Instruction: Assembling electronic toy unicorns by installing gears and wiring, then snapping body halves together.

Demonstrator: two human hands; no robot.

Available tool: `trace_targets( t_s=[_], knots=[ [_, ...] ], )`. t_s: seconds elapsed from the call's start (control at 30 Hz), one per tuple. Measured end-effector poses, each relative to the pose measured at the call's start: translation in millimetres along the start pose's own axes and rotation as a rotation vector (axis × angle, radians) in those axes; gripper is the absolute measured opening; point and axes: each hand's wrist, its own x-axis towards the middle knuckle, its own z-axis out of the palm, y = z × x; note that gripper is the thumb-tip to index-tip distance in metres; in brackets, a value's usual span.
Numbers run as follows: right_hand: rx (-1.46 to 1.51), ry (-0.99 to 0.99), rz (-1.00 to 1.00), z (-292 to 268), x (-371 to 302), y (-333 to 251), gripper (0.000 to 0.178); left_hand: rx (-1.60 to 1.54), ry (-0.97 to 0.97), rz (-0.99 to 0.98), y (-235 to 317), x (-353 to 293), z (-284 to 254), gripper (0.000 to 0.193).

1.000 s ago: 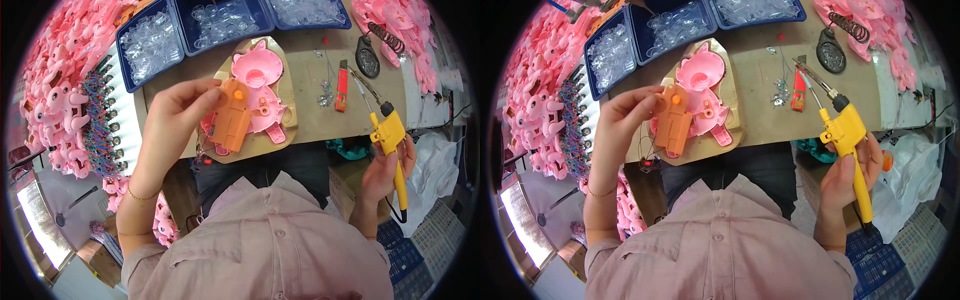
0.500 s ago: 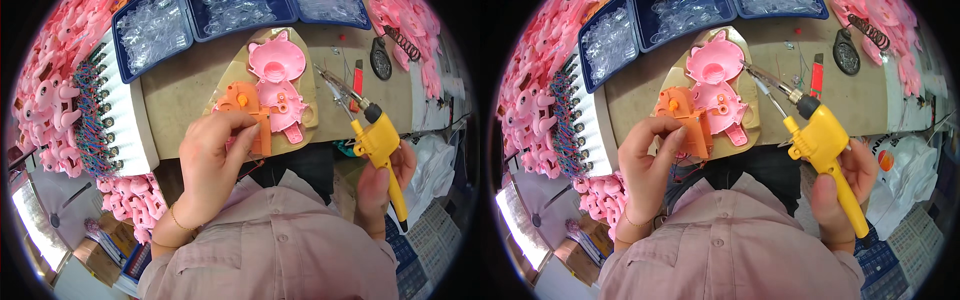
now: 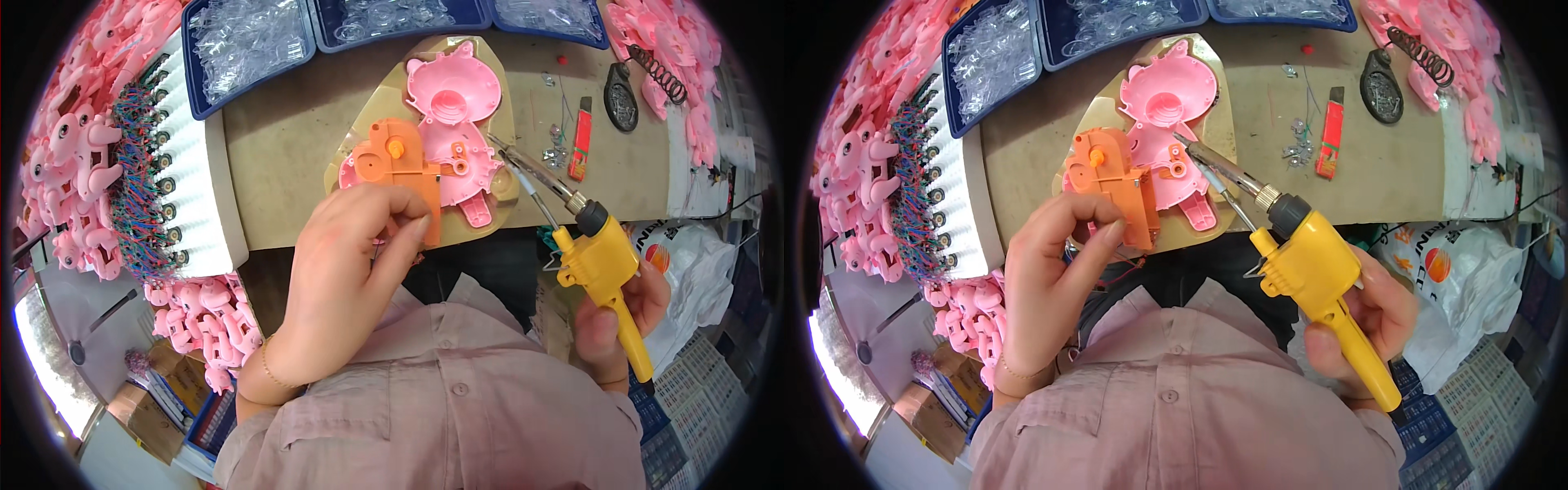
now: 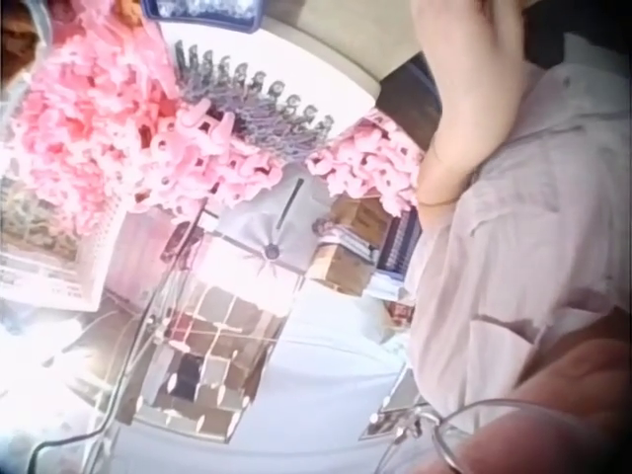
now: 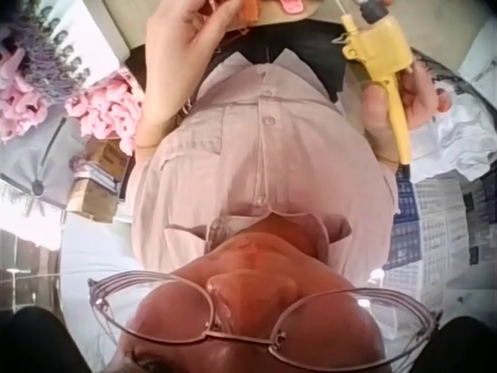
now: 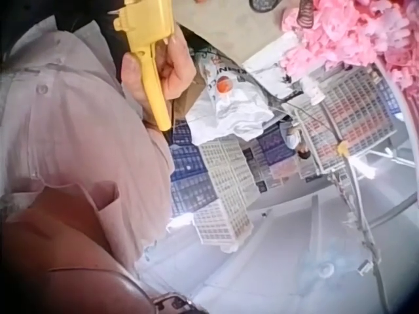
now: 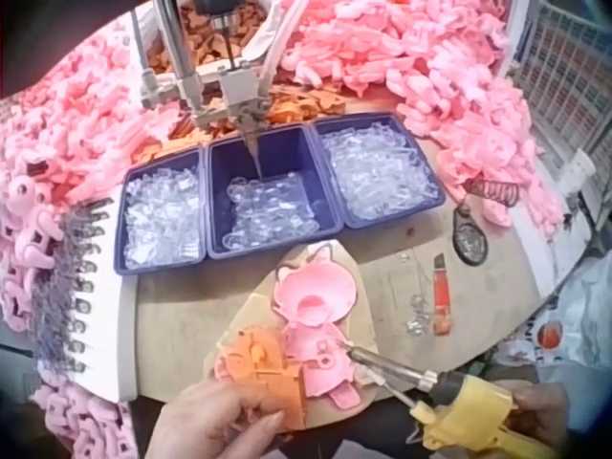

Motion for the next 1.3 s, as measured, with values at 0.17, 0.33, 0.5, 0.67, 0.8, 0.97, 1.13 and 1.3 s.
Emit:
trace_targets(
  t_s=[0.17,0.33,0.5,0.67,0.8,0.97,1.13,1.3],
  knots=[
    [0.048,0.038,-0.008,5,2,4,0.068,-0.035,0.07,-0.057,-4,1,6,0.007],
    [0.09,-0.029,-0.079,7,5,6,0.069,0.09,0.181,0.058,-15,6,17,0.006],
    [0.001,-0.142,-0.081,0,5,4,0.069,0.14,0.175,0.14,-17,9,17,0.006],
    [0.189,-0.197,-0.044,14,21,-4,0.055,0.133,0.143,0.129,-17,8,14,0.006],
    [0.258,-0.22,0.034,18,28,-7,0.052,0.13,0.125,0.134,-18,10,13,0.005],
    [0.094,-0.198,-0.221,29,37,6,0.051,0.127,0.114,0.138,-17,12,13,0.005],
    [0.083,-0.512,0.342,2,31,-20,0.057,0.156,0.116,0.113,-17,9,11,0.005],
    [-0.05,-0.361,0.011,16,24,-6,0.058,0.153,0.087,0.124,-14,10,10,0.004]
  ],
)
